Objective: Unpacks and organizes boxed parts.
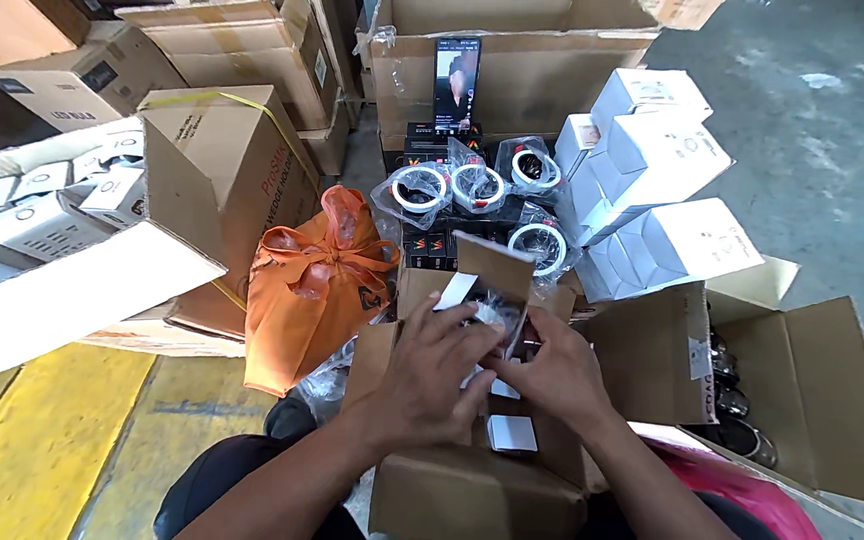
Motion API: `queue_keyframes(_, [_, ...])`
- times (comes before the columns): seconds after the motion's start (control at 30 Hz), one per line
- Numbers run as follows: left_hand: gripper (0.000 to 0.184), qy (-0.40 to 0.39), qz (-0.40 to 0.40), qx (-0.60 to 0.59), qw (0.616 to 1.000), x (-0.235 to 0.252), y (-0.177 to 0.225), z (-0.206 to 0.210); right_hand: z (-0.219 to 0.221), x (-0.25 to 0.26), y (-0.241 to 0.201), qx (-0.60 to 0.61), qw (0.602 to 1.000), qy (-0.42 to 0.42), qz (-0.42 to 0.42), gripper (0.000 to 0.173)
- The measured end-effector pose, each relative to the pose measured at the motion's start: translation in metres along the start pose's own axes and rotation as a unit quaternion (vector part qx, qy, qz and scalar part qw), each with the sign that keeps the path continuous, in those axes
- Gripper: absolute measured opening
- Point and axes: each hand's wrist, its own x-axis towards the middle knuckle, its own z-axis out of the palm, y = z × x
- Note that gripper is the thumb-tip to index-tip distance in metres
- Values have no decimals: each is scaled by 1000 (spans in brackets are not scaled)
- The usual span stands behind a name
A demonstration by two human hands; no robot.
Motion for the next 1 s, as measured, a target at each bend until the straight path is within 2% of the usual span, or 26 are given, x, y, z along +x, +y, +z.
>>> queue_keyframes(0.03, [45,16,-21,-27,999,3,-4,-7,-5,2,-1,64,997,-30,20,77])
queue_keyframes(0.1, [58,51,-120,-103,986,10,-7,-18,-13,2,-3,216,973,-85,10,69])
queue_keyframes(0.13, [70,51,-187,-164,967,13,-9,-23,-15,1,-3,283,953,-106,-9,66])
queue_keyframes(0.2, [90,30,-301,-307,903,17,-14,-26,-15,-3,-6,353,924,-144,-35,63])
queue_keyframes(0.27, [91,17,-339,-469,815,20,-15,-25,-12,-4,-8,381,907,-179,-30,70])
queue_keyframes(0.3, [92,21,-346,-517,783,20,-15,-24,-9,-5,-8,395,899,-188,-22,75])
queue_keyframes(0.37, [97,45,-362,-551,751,21,-15,-21,-2,-6,-8,400,897,-187,-27,91])
queue_keyframes(0.43, [97,60,-389,-558,731,22,-16,-20,5,-8,-6,329,929,-153,-69,111])
queue_keyframes(0.5, [93,63,-408,-561,718,24,-17,-21,11,-10,-2,270,949,-119,-111,114])
queue_keyframes(0.6, [81,81,-413,-545,725,25,-14,-21,15,-9,2,238,954,-79,-163,109])
queue_keyframes(0.7, [40,72,-391,-484,780,22,-11,-23,15,-7,2,240,951,-68,-183,94])
queue_keyframes(0.77, [25,70,-366,-427,824,18,-8,-21,12,-7,1,254,946,-70,-187,90])
queue_keyframes(0.87, [19,114,-287,-342,887,11,-8,-15,10,-6,-2,297,933,-83,-183,90])
queue_keyframes(0.9, [21,131,-258,-336,896,11,-7,-13,11,-6,-2,321,926,-87,-181,89])
queue_keyframes(1.0, [40,152,-226,-375,886,14,-5,-14,15,-9,-4,377,906,-82,-174,87])
